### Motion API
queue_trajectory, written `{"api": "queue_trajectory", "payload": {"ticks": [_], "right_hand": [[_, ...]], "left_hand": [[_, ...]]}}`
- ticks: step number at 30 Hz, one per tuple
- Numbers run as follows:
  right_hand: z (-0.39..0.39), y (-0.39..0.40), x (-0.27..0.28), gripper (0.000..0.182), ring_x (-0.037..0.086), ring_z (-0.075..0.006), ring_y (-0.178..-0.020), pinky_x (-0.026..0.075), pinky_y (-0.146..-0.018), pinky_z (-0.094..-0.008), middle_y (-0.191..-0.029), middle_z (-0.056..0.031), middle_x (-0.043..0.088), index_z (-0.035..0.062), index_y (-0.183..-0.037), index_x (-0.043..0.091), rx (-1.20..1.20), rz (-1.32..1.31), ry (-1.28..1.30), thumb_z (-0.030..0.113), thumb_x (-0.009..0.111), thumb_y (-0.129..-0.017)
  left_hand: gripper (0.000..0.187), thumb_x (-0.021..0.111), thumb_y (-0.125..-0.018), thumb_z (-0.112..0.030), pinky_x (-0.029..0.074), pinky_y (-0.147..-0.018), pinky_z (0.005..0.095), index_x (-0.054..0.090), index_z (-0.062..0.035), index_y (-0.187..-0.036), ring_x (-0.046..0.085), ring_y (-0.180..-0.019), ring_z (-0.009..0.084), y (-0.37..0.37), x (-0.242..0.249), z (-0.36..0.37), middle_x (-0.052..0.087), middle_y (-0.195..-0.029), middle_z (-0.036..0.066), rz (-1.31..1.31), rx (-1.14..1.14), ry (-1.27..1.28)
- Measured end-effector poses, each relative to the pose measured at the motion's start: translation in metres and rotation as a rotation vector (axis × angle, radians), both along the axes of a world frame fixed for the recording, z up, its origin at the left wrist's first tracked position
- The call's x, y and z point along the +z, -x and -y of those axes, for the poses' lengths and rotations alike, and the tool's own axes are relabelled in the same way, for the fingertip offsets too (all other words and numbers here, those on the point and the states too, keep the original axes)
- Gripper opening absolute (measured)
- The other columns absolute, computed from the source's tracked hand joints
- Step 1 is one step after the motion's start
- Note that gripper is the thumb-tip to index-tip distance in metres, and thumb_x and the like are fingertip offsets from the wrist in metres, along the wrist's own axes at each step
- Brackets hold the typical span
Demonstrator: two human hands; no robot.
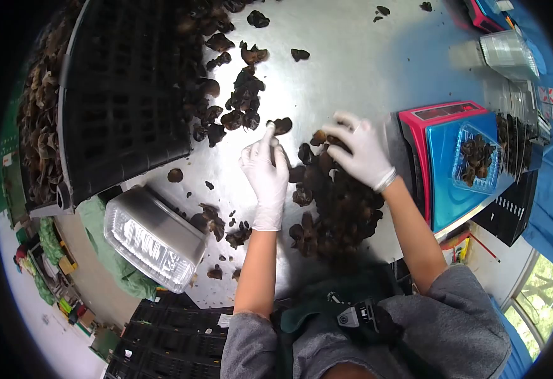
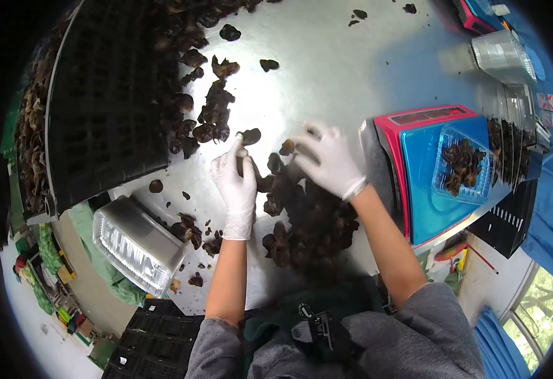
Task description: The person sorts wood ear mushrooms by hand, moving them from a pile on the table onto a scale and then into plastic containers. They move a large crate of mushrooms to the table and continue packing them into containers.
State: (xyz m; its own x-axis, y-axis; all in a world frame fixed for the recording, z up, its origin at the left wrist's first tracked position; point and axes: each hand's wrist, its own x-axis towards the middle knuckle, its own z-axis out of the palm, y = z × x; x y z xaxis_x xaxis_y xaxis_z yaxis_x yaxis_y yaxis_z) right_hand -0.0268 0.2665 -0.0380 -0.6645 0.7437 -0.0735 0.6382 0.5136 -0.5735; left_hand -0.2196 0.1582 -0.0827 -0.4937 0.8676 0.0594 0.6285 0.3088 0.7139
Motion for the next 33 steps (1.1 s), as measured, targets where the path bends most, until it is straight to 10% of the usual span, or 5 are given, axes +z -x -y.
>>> {"api": "queue_trajectory", "payload": {"ticks": [10, 17, 19, 28, 33], "right_hand": [[0.009, -0.011, 0.060, 0.052, 0.032, -0.0423, -0.139, 0.024, -0.111, -0.0616, -0.151, -0.0142, 0.036, 0.0135, -0.137, 0.050, 0.396, 0.332, 0.323, 0.033, 0.058, -0.090], [-0.069, 0.102, 0.052, 0.030, 0.062, -0.0314, -0.104, 0.049, -0.093, -0.0377, -0.112, -0.0135, 0.066, 0.0064, -0.114, 0.065, 0.070, -0.155, 0.411, 0.012, 0.060, -0.085], [-0.061, 0.150, 0.000, 0.034, 0.057, -0.0295, -0.114, 0.046, -0.099, -0.0382, -0.122, -0.0123, 0.062, 0.0085, -0.112, 0.066, 0.252, -0.383, -0.213, 0.004, 0.060, -0.079], [-0.122, 0.116, 0.015, 0.035, 0.056, -0.0262, -0.115, 0.042, -0.100, -0.0346, -0.122, -0.0125, 0.059, 0.0085, -0.117, 0.066, 0.027, -0.145, 0.377, 0.008, 0.059, -0.083], [-0.089, 0.128, -0.026, 0.037, 0.056, -0.0326, -0.104, 0.045, -0.094, -0.0420, -0.107, -0.0127, 0.062, 0.0078, -0.118, 0.063, 0.188, -0.300, -0.140, 0.010, 0.063, -0.080]], "left_hand": [[0.033, 0.055, -0.083, -0.004, 0.034, -0.111, 0.0443, 0.058, -0.0034, -0.116, 0.049, -0.128, 0.0371, -0.029, 0.025, -0.008, 0.057, -0.130, 0.018, 0.556, -0.463, -0.089], [0.045, 0.057, -0.083, -0.010, 0.028, -0.116, 0.0478, 0.058, -0.0070, -0.128, 0.046, -0.131, 0.0367, -0.033, 0.022, -0.006, 0.056, -0.135, 0.016, 0.403, -0.585, -0.072], [0.044, 0.059, -0.083, -0.010, 0.030, -0.115, 0.0472, 0.059, -0.0058, -0.127, 0.046, -0.131, 0.0378, -0.033, 0.029, -0.004, 0.055, -0.135, 0.016, 0.411, -0.540, -0.118], [0.038, 0.063, -0.080, -0.001, 0.039, -0.100, 0.0405, 0.062, -0.0034, -0.118, 0.049, -0.112, 0.0300, 0.022, 0.009, 0.027, 0.055, -0.118, 0.014, 0.050, 0.307, -0.269], [0.040, 0.064, -0.082, -0.002, 0.037, -0.104, 0.0389, 0.062, -0.0046, -0.123, 0.047, -0.117, 0.0286, 0.016, 0.013, 0.016, 0.054, -0.124, 0.012, -0.021, 0.207, -0.110]]}}
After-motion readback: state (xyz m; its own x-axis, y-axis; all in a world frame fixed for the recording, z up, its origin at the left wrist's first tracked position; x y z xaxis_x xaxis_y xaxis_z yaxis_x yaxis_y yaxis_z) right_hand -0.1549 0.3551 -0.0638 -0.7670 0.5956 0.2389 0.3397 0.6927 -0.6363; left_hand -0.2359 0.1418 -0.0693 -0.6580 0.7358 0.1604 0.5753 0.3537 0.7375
